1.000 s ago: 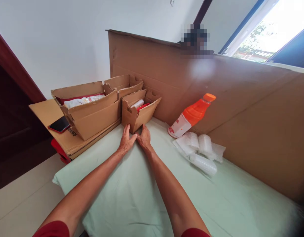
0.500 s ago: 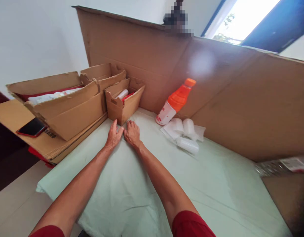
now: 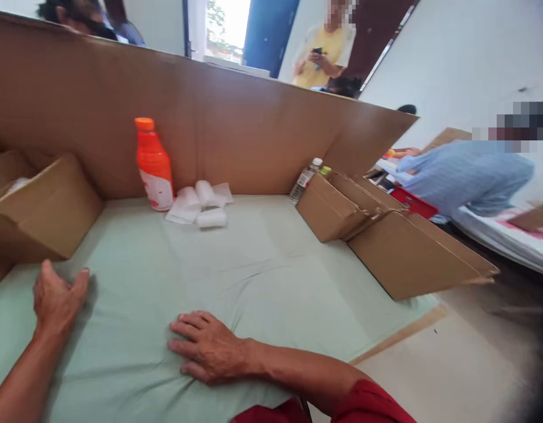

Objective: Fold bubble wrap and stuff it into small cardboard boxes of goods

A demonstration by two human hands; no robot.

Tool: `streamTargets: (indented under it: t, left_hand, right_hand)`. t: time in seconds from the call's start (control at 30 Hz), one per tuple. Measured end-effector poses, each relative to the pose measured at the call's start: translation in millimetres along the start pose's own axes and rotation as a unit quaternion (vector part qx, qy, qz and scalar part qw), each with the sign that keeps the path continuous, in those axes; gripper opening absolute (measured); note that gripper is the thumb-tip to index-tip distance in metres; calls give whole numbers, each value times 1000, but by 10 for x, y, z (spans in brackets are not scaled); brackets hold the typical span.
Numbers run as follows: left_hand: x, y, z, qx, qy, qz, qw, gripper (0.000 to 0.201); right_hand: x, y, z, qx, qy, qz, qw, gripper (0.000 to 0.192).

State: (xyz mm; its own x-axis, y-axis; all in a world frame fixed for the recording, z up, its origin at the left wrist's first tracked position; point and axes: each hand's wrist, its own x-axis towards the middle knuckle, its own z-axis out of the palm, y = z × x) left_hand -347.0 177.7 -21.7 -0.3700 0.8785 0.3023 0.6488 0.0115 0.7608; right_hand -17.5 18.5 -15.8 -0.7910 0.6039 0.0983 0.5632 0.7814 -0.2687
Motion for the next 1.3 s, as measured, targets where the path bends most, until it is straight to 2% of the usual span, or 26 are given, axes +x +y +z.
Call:
streamTargets:
  t: [0.07, 0.17, 0.27, 0.37, 0.43, 0.5, 0.6, 0.7, 0.77, 0.8, 0.9, 0.97, 1.03, 1.1, 1.2, 1.27, 1.3]
  left_hand:
    - [-233, 102, 95, 95, -70, 79, 990, 54]
    - [-706, 332, 364, 186, -135, 182, 956, 48]
    - [-1275, 719, 694, 206, -201, 265, 920, 58]
    - [-1829, 1210, 956, 174, -323, 342, 865, 64]
    - [-2144, 1527, 1058, 133, -412, 388, 814, 73]
    - [-2400, 1790, 1103, 79, -483, 421, 764, 80]
    - [-2664, 2039, 1116, -4, -553, 452, 700, 79]
    - [-2795, 2109, 1129, -64, -571, 460, 677, 73]
    - [-2819, 2064, 1142, -90, -561, 441, 695, 68]
    - [-2812, 2017, 1145, -98, -547, 422, 716, 63]
    - [-2704, 1798, 1119, -114, -455, 336, 817, 48]
    - [-2565, 1627, 1058, -124, -370, 270, 880, 44]
    - [-2409, 1485, 959, -124, -302, 209, 922, 44]
    - [-2278, 1409, 837, -114, -261, 159, 945, 50]
    - [-2179, 1425, 679, -106, -245, 110, 957, 70]
    - [-2165, 1477, 628, -117, -246, 89, 958, 81]
    - [-2165, 1500, 620, -133, -246, 81, 957, 83]
  right_hand:
    - [-329, 149, -85, 21, 14, 30, 999, 38]
    - [-789, 647, -404, 2, 102, 164, 981, 27]
    - [-1217, 1307, -1013, -105, 213, 300, 924, 29]
    - [-1596, 1900, -1730, -231, 273, 397, 845, 40]
    - [-1832, 2199, -2118, -287, 283, 438, 803, 50]
    - [-2044, 2436, -2371, -319, 281, 474, 771, 55]
    - [-2249, 2714, -2534, -296, 253, 553, 736, 43]
    - [-2265, 2854, -2578, -238, 212, 594, 739, 22]
    - [-2198, 2819, -2579, -229, 192, 571, 765, 16]
    - [-2158, 2758, -2568, -232, 180, 551, 781, 15]
    - [-2068, 2419, -2461, -249, 158, 490, 820, 15]
    - [-2040, 2075, -2332, -253, 174, 433, 847, 14]
    - [-2013, 1653, -2197, -243, 202, 340, 886, 15]
    - [-1963, 1201, -2108, -213, 217, 242, 921, 17]
    - [-1869, 641, -2118, -133, 191, 150, 961, 19]
    - [-1842, 442, -2178, -74, 181, 108, 975, 12]
    - [-1849, 399, -2199, -45, 202, 99, 973, 9]
